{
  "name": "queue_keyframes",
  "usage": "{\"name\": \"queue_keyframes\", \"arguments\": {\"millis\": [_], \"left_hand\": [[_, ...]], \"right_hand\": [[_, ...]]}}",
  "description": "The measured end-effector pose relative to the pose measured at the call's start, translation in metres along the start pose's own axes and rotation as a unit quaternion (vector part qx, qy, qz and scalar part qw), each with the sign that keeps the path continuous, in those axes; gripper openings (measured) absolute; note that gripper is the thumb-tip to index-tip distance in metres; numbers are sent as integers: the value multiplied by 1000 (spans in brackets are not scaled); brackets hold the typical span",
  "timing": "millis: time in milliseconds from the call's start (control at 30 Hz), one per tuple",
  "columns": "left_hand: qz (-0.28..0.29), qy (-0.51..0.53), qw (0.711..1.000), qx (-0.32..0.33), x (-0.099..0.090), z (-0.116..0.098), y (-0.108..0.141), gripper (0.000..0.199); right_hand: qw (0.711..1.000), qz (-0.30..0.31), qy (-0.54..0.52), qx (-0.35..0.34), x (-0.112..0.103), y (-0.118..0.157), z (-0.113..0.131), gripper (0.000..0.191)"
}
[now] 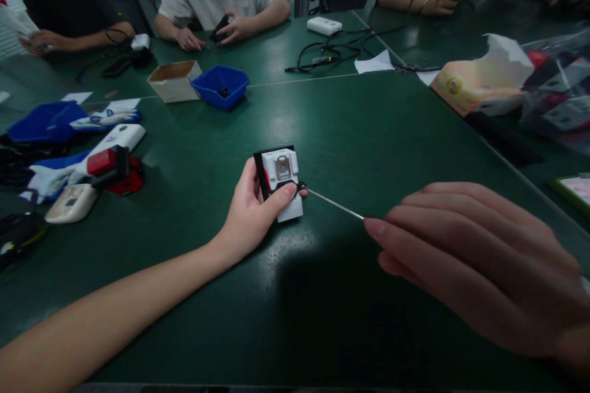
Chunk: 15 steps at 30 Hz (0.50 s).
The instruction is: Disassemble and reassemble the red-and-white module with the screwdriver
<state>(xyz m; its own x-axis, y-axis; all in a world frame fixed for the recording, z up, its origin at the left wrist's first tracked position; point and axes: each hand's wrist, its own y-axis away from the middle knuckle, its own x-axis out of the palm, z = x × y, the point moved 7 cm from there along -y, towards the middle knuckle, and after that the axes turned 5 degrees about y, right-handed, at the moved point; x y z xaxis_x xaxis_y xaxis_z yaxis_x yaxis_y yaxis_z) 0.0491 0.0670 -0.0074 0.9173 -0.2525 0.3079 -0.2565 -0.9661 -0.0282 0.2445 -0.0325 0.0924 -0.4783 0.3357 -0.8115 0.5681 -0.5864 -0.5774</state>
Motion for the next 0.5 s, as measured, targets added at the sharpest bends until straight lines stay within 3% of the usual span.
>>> {"name": "queue_keyframes", "arguments": {"millis": [100, 233, 500], "left_hand": [[1, -5, 1000, 4, -2, 2, -1, 55], [-2, -22, 1000, 13, -4, 2, -1, 52], [4, -43, 999, 17, -5, 2, 0, 50]], "right_hand": [[993, -9, 65, -94, 7, 0, 8, 31], [996, -41, 59, -54, 9, -1, 5, 28], [989, -56, 86, -102, 3, -10, 9, 26]]}}
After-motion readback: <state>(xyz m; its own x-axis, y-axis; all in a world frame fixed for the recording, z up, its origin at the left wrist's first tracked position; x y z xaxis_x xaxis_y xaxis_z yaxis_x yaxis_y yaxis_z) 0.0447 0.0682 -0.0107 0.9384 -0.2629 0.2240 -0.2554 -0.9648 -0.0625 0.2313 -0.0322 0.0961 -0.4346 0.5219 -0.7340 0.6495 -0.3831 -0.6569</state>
